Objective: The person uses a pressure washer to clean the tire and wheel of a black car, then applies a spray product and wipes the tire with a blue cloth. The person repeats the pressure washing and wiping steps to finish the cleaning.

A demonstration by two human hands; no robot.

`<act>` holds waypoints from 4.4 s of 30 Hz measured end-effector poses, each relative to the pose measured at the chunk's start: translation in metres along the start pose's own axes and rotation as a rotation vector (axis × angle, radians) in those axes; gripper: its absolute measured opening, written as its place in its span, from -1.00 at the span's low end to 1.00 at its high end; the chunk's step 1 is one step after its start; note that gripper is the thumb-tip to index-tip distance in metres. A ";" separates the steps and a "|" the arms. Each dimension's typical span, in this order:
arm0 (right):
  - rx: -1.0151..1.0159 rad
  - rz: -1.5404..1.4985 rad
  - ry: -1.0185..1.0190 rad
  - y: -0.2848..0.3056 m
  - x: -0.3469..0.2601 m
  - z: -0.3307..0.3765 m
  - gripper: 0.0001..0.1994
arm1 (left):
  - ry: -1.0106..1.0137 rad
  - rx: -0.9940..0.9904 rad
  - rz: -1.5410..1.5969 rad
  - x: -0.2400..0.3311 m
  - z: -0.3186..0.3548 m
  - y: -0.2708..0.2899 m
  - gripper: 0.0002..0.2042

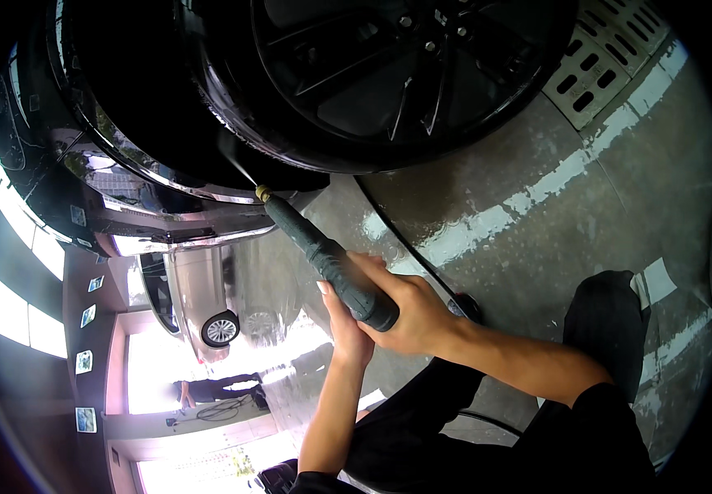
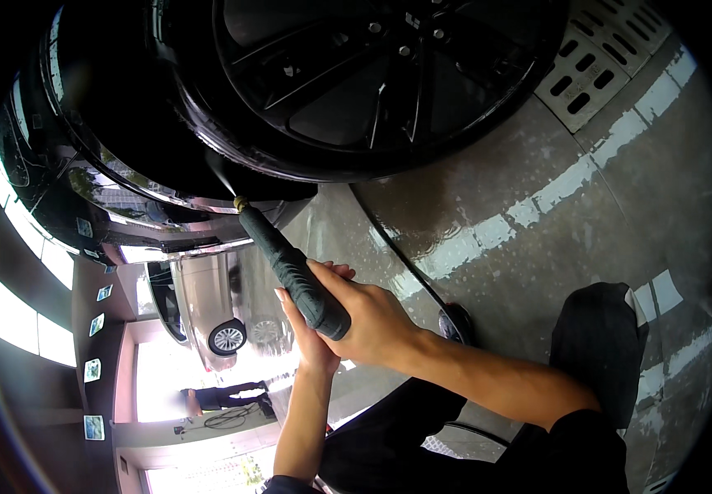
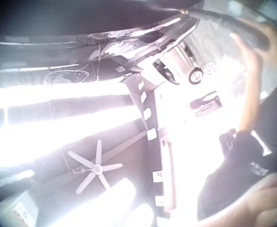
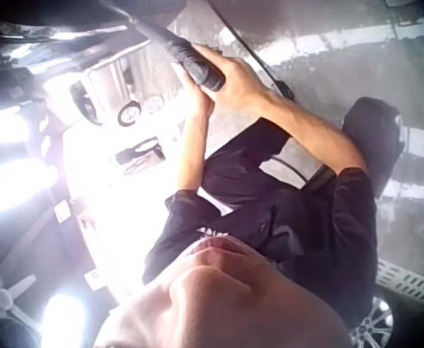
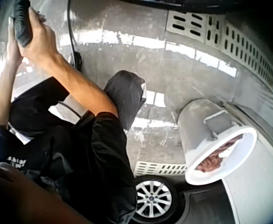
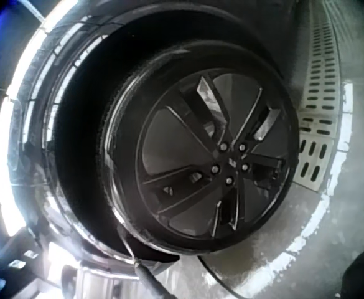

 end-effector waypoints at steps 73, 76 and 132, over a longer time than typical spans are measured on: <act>-0.084 -0.123 -0.261 0.075 -0.043 -0.050 -0.64 | 0.002 -0.104 -0.245 0.031 0.006 -0.070 -0.29; -0.073 -0.145 -0.224 0.075 -0.039 -0.049 -0.63 | 0.010 -0.110 -0.243 0.031 0.007 -0.072 -0.28; -0.081 -0.103 -0.291 0.067 -0.028 -0.047 -0.69 | 0.054 -0.130 -0.218 0.016 -0.003 -0.059 -0.26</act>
Point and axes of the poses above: each hand's wrist, its own z-axis away from the middle knuckle, its own y-axis out of the back of the hand, x = y × z, the point moved 2 cm from there along -z, towards the middle knuckle, and after that the axes turned 11 degrees about x, right-handed, at the moved point
